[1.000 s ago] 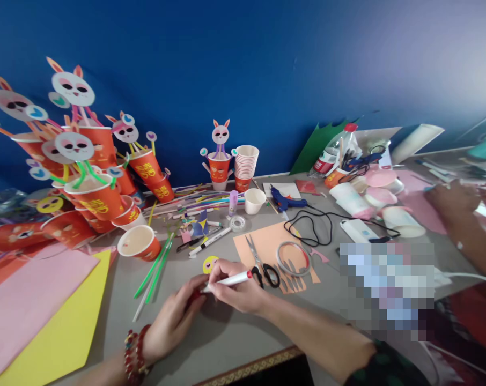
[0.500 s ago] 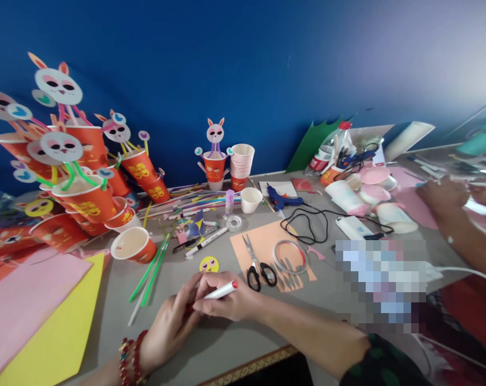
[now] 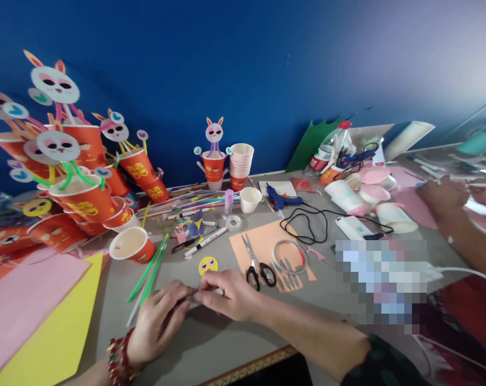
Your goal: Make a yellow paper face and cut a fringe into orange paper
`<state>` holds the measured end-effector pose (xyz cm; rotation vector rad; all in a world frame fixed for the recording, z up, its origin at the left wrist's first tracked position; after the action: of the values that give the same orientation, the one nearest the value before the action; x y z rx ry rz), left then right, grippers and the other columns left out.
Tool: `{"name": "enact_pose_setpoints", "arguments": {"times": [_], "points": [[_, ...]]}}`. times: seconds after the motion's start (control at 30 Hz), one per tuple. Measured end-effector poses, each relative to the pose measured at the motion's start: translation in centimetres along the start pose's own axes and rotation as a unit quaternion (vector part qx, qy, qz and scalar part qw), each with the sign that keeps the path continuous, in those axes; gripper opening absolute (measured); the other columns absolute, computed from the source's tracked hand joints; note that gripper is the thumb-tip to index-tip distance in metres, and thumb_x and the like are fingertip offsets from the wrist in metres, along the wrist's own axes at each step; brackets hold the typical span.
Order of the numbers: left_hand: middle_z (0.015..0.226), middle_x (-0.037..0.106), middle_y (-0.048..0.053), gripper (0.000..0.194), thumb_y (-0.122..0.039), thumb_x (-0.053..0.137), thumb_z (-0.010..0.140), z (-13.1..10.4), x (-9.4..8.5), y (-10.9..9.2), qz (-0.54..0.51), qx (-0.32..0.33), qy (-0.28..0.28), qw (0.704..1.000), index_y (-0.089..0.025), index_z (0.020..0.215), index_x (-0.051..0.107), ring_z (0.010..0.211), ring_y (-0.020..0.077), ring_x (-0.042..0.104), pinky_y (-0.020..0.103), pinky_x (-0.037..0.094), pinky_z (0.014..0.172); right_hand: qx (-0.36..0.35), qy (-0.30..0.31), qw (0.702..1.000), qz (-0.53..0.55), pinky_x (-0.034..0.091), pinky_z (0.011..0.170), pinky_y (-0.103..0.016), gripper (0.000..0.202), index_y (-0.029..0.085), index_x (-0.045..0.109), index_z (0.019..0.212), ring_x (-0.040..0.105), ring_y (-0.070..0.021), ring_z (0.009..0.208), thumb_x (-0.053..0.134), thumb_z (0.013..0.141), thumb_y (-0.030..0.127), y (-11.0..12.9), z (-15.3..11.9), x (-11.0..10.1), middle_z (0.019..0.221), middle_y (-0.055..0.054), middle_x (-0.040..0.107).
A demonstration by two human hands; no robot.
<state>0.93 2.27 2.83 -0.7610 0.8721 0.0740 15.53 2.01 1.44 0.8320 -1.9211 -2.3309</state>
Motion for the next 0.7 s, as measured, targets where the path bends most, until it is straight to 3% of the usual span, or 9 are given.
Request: {"name": "enact_pose_setpoints", "arguments": {"times": [0.1, 0.17, 0.33, 0.47, 0.6, 0.7], "points": [[0.111, 0.065, 0.01, 0.03, -0.014, 0.048, 0.09, 0.0, -1.1, -0.2, -0.003, 0.01, -0.051, 0.999, -0.023, 0.117, 0.058, 0.101, 0.0238, 0.063, 0.036, 0.052, 0.085, -0.024, 0.008, 0.998, -0.065, 0.036, 0.056, -0.02, 0.033, 0.019, 0.066, 0.078, 0.059, -0.0132, 0.062, 0.061, 0.088, 0.05, -0.3, -0.1, 0.8, 0.064, 0.001, 0.063], [0.119, 0.063, 0.011, 0.032, -0.016, 0.048, 0.09, 0.0, -1.2, -0.9, -0.018, 0.028, -0.054, 0.998, -0.024, 0.119, 0.059, 0.107, 0.0262, 0.06, 0.041, 0.051, 0.089, -0.034, 0.016, 0.997, -0.071, 0.037, 0.056, -0.02, 0.033, 0.019, 0.069, 0.079, 0.061, -0.0135, 0.062, 0.06, 0.089, 0.05, -0.4, -0.2, 1.2, 0.066, 0.0, 0.066], [0.115, 0.066, 0.011, 0.033, -0.028, 0.042, 0.093, -0.6, -1.7, -2.2, -0.051, 0.061, -0.062, 0.995, -0.028, 0.12, 0.06, 0.104, 0.0295, 0.061, 0.049, 0.05, 0.087, -0.042, 0.045, 0.998, -0.016, 0.041, 0.059, -0.02, 0.034, 0.018, 0.073, 0.085, 0.066, -0.0148, 0.068, 0.058, 0.091, 0.047, -0.1, -0.6, 2.6, 0.075, -0.002, 0.072], [0.111, 0.069, 0.01, 0.034, -0.033, 0.042, 0.094, -0.8, -1.8, -2.4, -0.061, 0.07, -0.066, 0.993, -0.028, 0.121, 0.061, 0.103, 0.0296, 0.063, 0.049, 0.051, 0.087, -0.039, 0.043, 0.998, -0.006, 0.041, 0.058, -0.02, 0.037, 0.015, 0.073, 0.083, 0.065, -0.0155, 0.066, 0.058, 0.091, 0.048, -0.1, -0.6, 3.0, 0.073, -0.003, 0.071], [0.124, 0.062, 0.014, 0.042, -0.044, 0.037, 0.095, -0.5, -1.3, -2.1, -0.074, 0.079, -0.066, 0.992, -0.026, 0.13, 0.054, 0.112, 0.0327, 0.059, 0.053, 0.048, 0.094, -0.061, 0.051, 0.997, -0.004, 0.039, 0.055, -0.021, 0.037, 0.016, 0.069, 0.074, 0.059, -0.0132, 0.06, 0.055, 0.093, 0.045, 0.4, 0.0, 1.3, 0.064, 0.0, 0.065], [0.137, 0.05, 0.017, 0.048, -0.046, 0.033, 0.097, -0.1, -1.1, -0.8, -0.108, 0.022, -0.104, 0.988, -0.023, 0.138, 0.042, 0.124, 0.0339, 0.051, 0.055, 0.045, 0.099, -0.064, -0.018, 0.998, -0.021, 0.039, 0.057, -0.022, 0.037, 0.018, 0.064, 0.068, 0.055, -0.0124, 0.058, 0.053, 0.094, 0.043, 0.9, 0.7, -2.7, 0.062, 0.001, 0.062]]}}
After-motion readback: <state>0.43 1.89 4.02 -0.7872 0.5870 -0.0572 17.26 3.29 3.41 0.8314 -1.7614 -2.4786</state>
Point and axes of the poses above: each hand's wrist, its own z-axis towards the middle knuckle, its own x-axis out of the palm, y = z × x, the point moved 7 cm from there along z, towards the middle knuckle
